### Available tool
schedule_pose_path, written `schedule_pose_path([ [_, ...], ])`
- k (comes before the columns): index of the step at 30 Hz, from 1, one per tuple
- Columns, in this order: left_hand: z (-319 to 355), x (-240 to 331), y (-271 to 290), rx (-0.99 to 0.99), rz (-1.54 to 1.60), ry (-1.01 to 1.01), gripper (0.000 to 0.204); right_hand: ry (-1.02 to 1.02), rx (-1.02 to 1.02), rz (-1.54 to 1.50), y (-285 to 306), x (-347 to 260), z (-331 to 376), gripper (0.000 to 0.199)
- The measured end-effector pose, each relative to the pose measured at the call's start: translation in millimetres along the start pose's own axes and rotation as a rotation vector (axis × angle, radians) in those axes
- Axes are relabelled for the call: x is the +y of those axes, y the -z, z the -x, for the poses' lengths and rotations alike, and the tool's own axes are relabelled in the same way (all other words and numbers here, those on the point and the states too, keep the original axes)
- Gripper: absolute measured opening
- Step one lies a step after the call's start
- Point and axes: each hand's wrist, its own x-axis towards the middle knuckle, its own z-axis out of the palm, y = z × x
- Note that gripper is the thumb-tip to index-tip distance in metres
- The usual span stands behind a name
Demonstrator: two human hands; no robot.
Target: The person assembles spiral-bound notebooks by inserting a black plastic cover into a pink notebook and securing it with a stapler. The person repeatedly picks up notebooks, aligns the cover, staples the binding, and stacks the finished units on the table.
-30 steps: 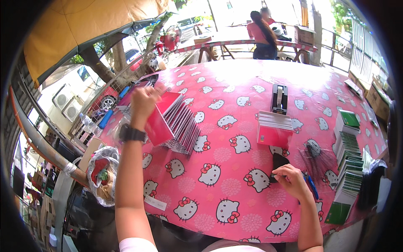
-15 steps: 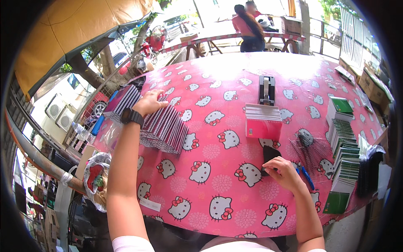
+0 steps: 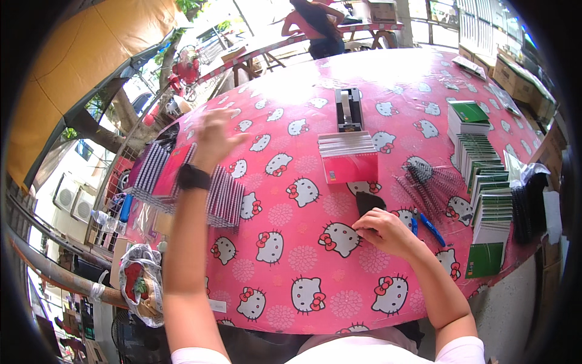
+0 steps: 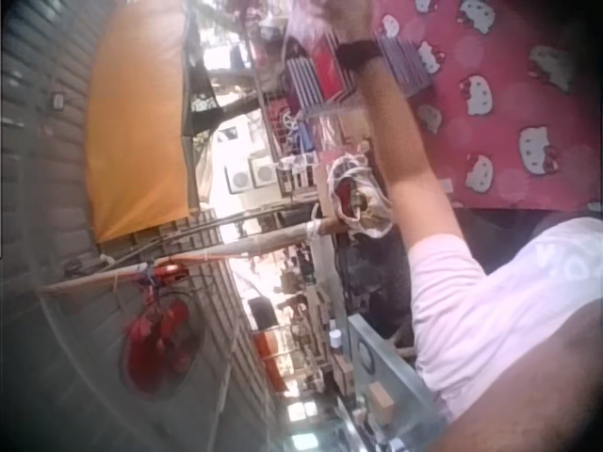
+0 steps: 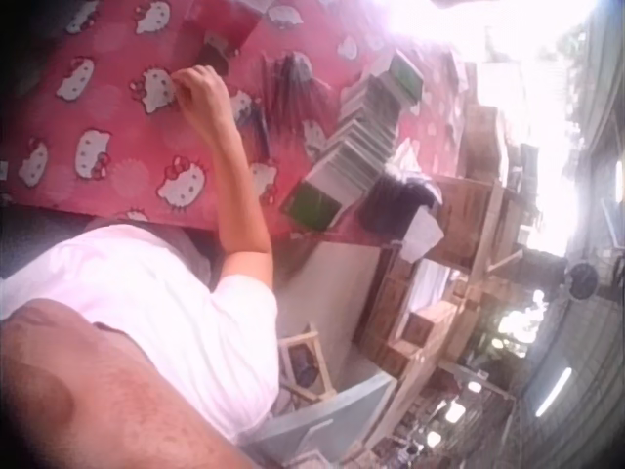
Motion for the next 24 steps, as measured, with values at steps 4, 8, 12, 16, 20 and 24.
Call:
schedule_pose_path([
  [4, 0, 153, -77, 0.118, 0.385, -0.346, 0.025, 0.022, 0.035, 0.013, -2, 9, 4, 0.012],
  [8, -2, 192, -132, 0.176, 0.422, -0.322, 0.022, 0.048, 0.061, 0.010, -11, 10, -1, 0.010],
  [12, -11, 202, -132, 0.085, 0.513, -0.244, 0.018, 0.047, 0.145, 0.045, 6, 22, 3, 0.014],
  [16, -1, 184, -116, 0.141, 0.543, -0.139, 0.016, -0.166, 0.375, 0.074, 30, 29, 4, 0.009],
  [20, 19, 167, -57, 0.025, 0.748, -0.074, 0.015, -0.370, 0.527, 0.421, 51, 60, 14, 0.011],
  [24, 64, 173, -7, -0.163, 0.867, -0.090, 0.014, -0.541, 0.261, 0.712, 50, 72, 31, 0.014],
])
